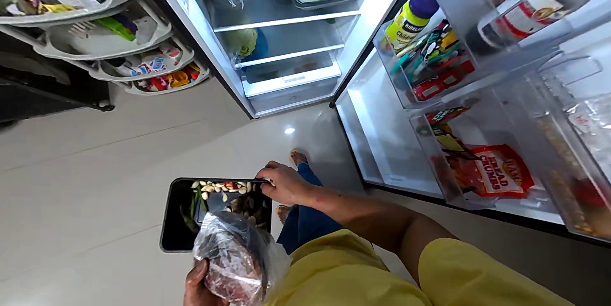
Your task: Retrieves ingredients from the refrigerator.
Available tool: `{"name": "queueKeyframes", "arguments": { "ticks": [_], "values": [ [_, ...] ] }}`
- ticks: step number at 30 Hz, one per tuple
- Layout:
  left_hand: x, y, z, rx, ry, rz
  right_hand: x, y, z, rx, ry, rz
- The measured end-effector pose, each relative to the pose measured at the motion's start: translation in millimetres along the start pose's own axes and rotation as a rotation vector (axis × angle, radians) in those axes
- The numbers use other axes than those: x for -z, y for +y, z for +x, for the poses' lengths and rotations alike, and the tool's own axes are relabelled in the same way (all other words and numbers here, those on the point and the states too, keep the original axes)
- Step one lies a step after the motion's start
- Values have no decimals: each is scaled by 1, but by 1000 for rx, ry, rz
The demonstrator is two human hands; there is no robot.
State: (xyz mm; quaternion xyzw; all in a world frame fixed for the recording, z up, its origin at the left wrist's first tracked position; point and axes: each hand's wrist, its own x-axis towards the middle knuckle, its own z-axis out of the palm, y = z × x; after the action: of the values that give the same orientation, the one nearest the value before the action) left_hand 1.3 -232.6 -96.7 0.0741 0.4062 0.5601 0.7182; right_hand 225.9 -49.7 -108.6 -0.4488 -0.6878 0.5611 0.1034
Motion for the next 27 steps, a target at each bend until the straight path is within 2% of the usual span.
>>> {"name": "queueKeyframes", "arguments": {
  "ticks": [5, 11, 17, 23, 27],
  "values": [
    [-16, 0, 4, 7, 81, -6, 6, -1, 11, -52, -79, 206],
    [-28, 6, 20, -71, 162, -23, 13, -2, 30, -11, -16, 343],
    [-42, 12, 46, -232, 299, -10, 29, -9, 47, 21, 12, 236],
    [-36, 17, 59, -227, 621, 151, 11, -7, 38, 64, -51, 233],
    [-19, -1, 50, -217, 705, 130, -12, -4, 30, 33, -114, 248]
  ]
}}
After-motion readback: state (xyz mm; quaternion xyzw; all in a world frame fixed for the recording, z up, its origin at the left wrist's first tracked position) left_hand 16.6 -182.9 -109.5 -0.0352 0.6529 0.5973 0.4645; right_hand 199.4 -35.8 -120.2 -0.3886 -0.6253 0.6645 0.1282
